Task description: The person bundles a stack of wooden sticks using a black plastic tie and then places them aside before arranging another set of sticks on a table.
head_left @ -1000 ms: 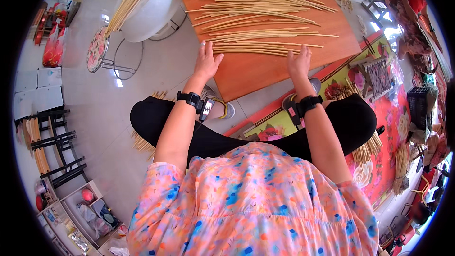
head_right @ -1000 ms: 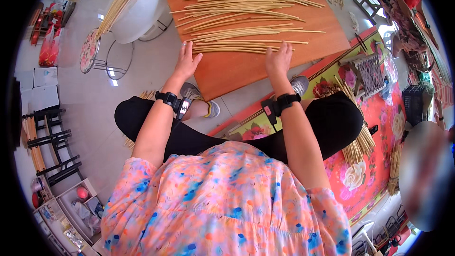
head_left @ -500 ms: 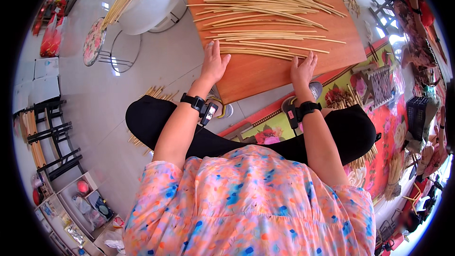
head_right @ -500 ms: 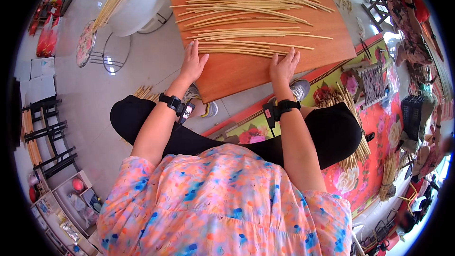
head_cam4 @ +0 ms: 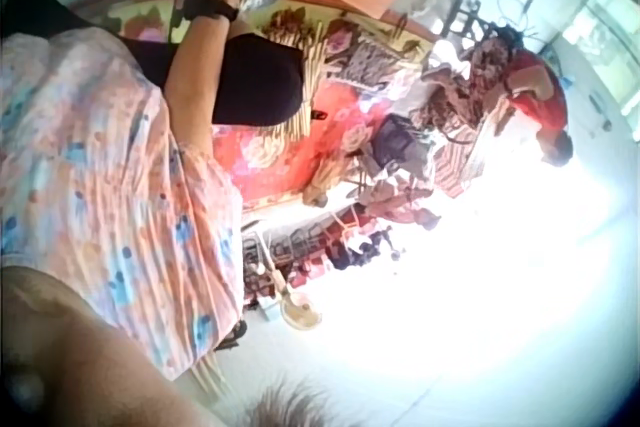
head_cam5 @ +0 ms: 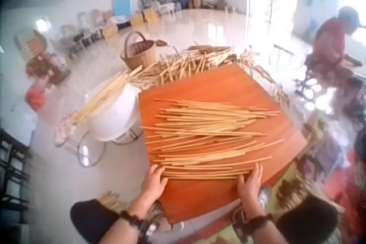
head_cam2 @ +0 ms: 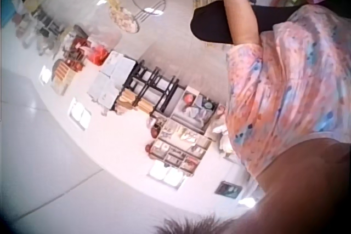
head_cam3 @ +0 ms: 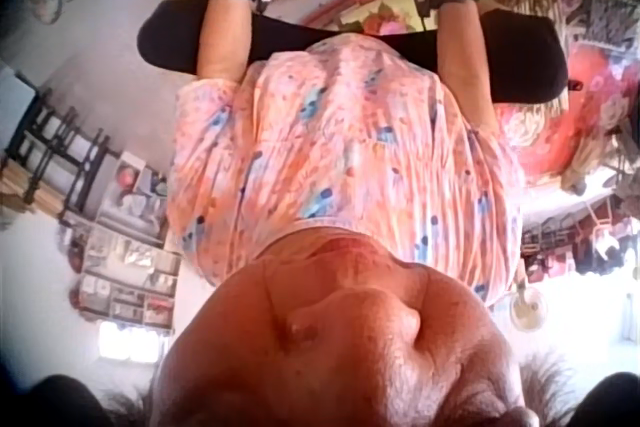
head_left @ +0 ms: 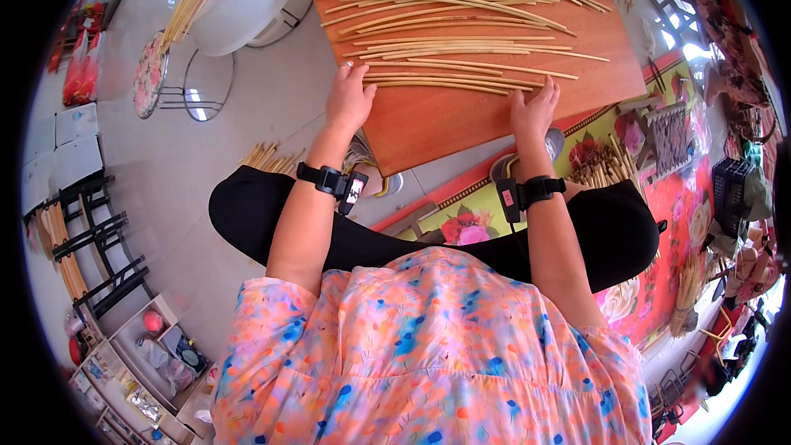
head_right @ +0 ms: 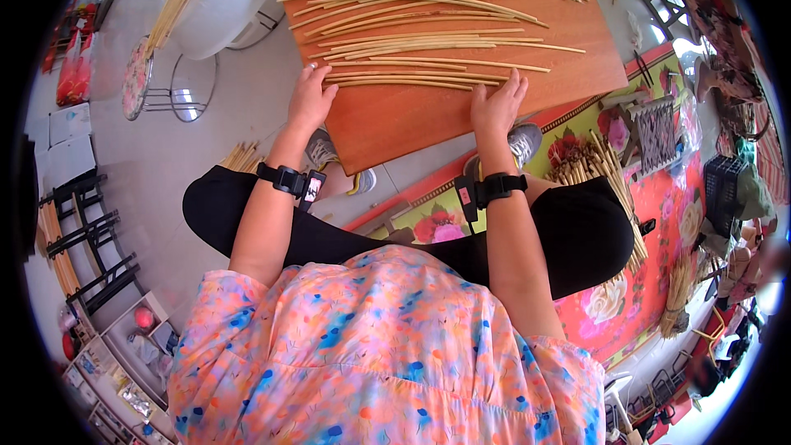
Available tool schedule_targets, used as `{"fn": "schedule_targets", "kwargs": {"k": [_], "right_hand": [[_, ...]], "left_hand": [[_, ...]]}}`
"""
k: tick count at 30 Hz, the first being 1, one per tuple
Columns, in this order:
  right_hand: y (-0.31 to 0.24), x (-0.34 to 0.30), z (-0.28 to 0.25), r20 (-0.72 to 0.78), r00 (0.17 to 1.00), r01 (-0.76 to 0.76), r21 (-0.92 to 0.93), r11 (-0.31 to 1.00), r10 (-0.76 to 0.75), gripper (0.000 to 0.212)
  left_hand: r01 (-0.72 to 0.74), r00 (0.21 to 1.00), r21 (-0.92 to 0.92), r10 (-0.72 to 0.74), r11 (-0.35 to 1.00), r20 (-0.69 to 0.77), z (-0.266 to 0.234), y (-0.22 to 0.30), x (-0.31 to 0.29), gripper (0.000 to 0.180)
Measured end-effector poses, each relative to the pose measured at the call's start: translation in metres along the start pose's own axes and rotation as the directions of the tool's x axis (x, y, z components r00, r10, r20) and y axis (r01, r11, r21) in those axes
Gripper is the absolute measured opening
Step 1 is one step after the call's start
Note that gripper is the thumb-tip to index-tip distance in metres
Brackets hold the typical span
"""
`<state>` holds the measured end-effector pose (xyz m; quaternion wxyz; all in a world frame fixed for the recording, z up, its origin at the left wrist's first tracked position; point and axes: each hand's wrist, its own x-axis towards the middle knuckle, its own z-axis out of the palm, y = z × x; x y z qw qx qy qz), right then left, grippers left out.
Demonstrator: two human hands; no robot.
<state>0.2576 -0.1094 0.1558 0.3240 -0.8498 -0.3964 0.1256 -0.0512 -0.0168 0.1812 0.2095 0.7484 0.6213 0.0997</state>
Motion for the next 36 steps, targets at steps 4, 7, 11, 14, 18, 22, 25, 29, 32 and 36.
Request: {"fn": "schedule_targets", "kwargs": {"k": [4,7,11,14,18,22,25,29,32,36], "right_hand": [[-0.005,0.001,-0.002,-0.002,1.0,-0.011,-0.017,1.0,0.011,0.071],[-0.008,0.002,0.001,-0.023,1.0,-0.002,-0.039,0.999,0.001,0.069],[-0.02,-0.002,-0.003,-0.046,0.997,-0.072,-0.073,0.995,0.068,0.063],[-0.03,-0.007,-0.004,-0.098,0.993,-0.074,-0.137,0.988,0.061,0.044],[-0.043,-0.018,0.0,0.047,0.998,0.058,-0.204,0.977,-0.049,0.024],[-0.046,-0.029,0.009,0.094,0.982,0.184,-0.244,0.952,-0.166,0.014],[-0.043,-0.029,0.01,0.106,0.982,0.176,-0.243,0.954,-0.154,0.012],[-0.037,-0.027,0.013,0.122,0.988,0.119,-0.171,0.978,-0.099,0.01],[-0.035,-0.026,0.014,0.105,0.987,0.141,-0.188,0.972,-0.123,0.008],[-0.034,-0.024,0.015,0.113,0.987,0.135,-0.191,0.972,-0.115,0.009]], "left_hand": [[-0.144,0.984,0.088,0.152,0.986,-0.097,-0.003,-0.003,0.003,0.032],[-0.158,0.977,0.104,0.171,0.982,-0.13,-0.004,-0.002,0.005,0.027],[-0.138,0.978,0.097,0.151,0.986,-0.141,-0.01,-0.002,0.008,0.025],[-0.119,0.98,0.089,0.131,0.989,-0.146,-0.015,0.001,0.012,0.018],[-0.16,0.982,0.037,0.163,0.986,-0.099,-0.015,0.007,0.011,0.009],[-0.286,0.951,0.056,0.29,0.957,-0.109,-0.012,0.018,0.006,0.009],[-0.311,0.938,0.074,0.319,0.948,-0.135,-0.006,0.016,0.005,0.011],[-0.303,0.943,0.061,0.308,0.951,-0.125,0.0,0.013,0.006,0.01],[-0.295,0.946,0.068,0.301,0.953,-0.119,0.002,0.013,0.006,0.009],[-0.309,0.935,0.09,0.319,0.947,-0.156,0.003,0.013,0.006,0.009]]}}
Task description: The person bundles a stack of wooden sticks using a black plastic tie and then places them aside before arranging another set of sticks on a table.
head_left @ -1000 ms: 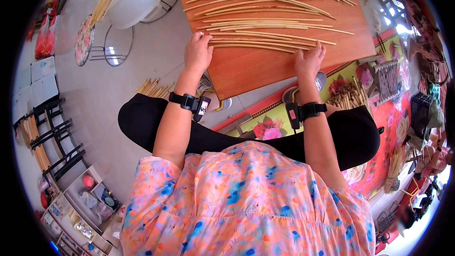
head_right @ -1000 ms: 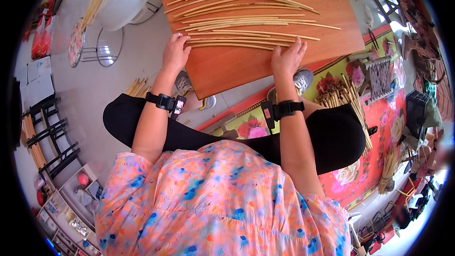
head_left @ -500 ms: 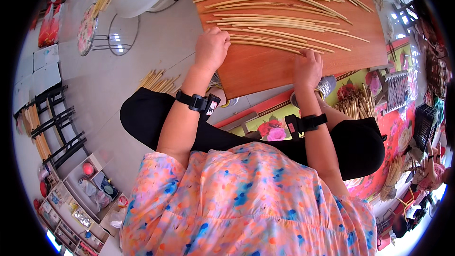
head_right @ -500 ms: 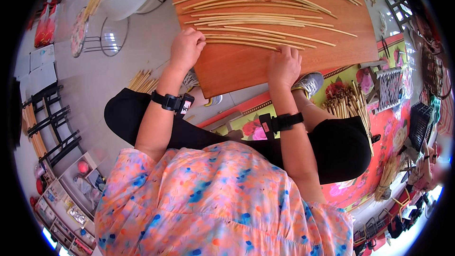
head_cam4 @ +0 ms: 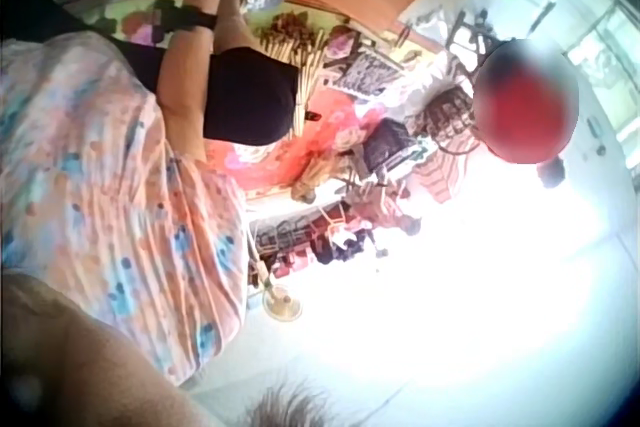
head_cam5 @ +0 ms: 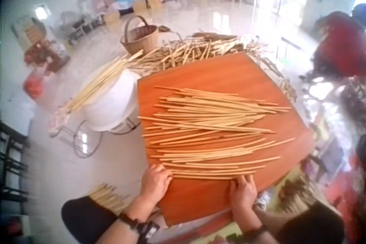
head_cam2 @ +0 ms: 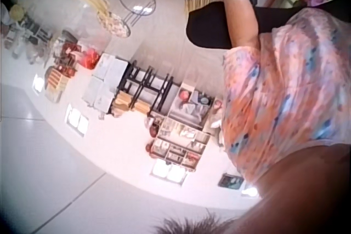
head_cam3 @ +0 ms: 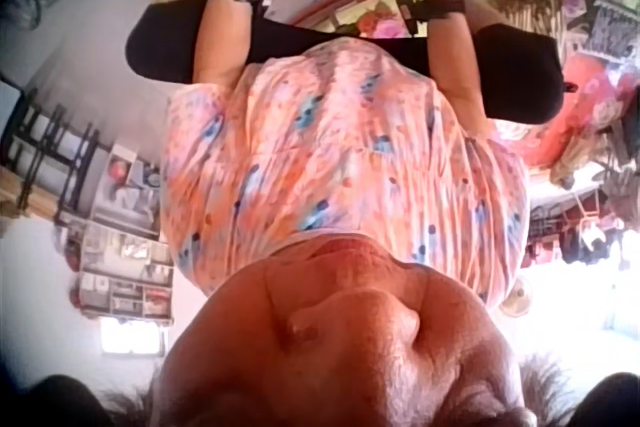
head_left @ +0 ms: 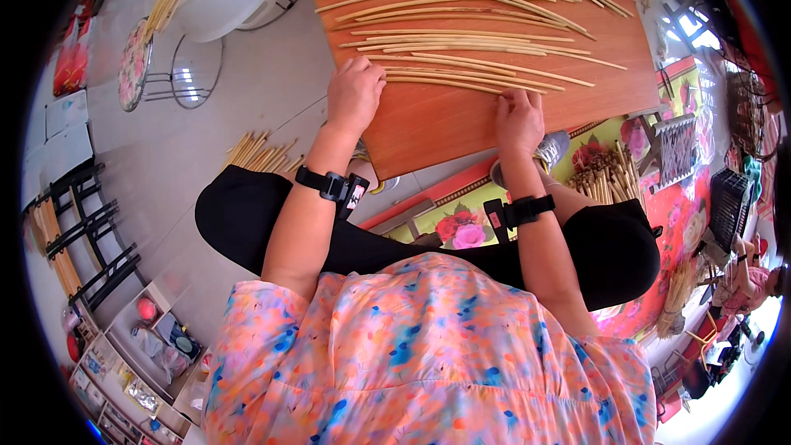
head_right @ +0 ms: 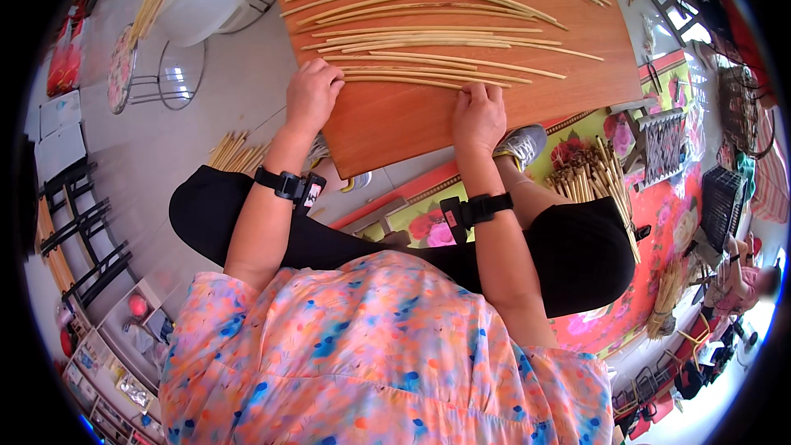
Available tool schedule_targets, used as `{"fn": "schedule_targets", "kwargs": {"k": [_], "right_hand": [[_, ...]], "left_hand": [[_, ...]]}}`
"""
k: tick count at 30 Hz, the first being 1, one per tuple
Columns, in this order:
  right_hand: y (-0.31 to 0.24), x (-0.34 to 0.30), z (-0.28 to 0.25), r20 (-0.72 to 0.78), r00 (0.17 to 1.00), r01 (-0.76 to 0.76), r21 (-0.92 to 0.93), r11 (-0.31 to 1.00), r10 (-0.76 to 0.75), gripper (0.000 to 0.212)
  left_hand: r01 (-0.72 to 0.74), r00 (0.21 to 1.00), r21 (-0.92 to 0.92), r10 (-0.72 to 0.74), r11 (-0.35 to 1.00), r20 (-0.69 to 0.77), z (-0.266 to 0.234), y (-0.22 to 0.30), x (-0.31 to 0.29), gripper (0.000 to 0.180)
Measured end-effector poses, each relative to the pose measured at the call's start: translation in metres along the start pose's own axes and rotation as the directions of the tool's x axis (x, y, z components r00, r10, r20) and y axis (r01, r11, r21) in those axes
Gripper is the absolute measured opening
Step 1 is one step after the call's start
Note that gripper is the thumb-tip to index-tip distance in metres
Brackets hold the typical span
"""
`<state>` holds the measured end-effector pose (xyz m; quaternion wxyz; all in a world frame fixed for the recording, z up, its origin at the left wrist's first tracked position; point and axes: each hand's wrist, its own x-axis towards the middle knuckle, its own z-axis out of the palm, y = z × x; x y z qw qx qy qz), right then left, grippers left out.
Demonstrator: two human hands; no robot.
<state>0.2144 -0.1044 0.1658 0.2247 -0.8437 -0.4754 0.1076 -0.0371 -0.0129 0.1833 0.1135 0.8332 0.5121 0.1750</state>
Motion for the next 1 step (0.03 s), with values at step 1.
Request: {"fn": "schedule_targets", "kwargs": {"k": [1], "right_hand": [[-0.0006,0.0001,-0.0006,0.004,1.0,-0.008,0.004,1.0,0.008,0.009]], "left_hand": [[0.001,1.0,-0.001,-0.001,1.0,-0.002,0.0008,0.0003,0.0004,0.008]]}}
